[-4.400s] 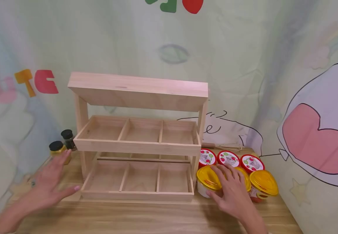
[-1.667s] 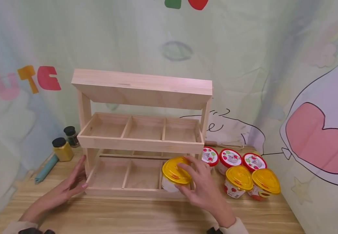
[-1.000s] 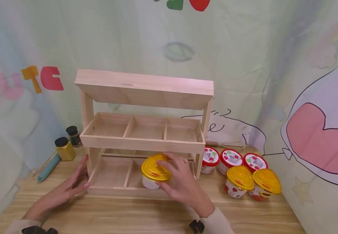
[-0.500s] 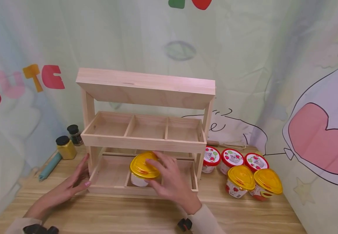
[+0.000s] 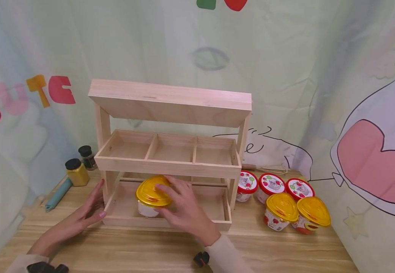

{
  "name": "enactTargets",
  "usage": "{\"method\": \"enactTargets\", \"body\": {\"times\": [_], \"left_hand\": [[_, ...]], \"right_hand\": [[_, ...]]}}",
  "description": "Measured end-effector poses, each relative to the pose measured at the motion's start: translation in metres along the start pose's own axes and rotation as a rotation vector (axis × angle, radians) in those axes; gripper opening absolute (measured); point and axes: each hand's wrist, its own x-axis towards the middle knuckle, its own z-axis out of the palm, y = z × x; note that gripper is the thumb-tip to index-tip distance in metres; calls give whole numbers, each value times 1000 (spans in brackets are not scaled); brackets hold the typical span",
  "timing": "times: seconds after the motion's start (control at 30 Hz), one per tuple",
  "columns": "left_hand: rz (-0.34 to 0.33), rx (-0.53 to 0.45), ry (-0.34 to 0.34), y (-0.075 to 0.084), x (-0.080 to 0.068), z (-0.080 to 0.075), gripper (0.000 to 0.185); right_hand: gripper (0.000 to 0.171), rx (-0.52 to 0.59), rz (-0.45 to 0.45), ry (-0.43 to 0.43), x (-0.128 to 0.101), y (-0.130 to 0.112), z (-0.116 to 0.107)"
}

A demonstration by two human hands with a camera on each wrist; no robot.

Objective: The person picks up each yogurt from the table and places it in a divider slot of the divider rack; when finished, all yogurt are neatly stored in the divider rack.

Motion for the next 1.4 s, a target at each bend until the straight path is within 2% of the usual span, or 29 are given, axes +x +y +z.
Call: {"method": "enactTargets", "body": {"times": [0.2,0.57,0.8,0.97,1.23,1.4], "left_hand": [[14,-25,-4,0,1,0,100],[-20,1,-8,2,-1,-1,101],[-17,-12,-8,2,-1,-1,101],[-6,-14,-3,1,0,0,100],[-16,-10,-6,0,1,0,100],[-32,1,-11,2,0,0,101]], "right_hand": [[68,-21,-12,-10,7,-2,10],[64,4,17,-26,20,-7,27],[61,-23,11,-82,31,-8,44],[62,-65,-10,-116,32,-7,56],[60,-65,-3,-194,29,-8,69],[59,-73,-5,-210,31,-11,74]]}}
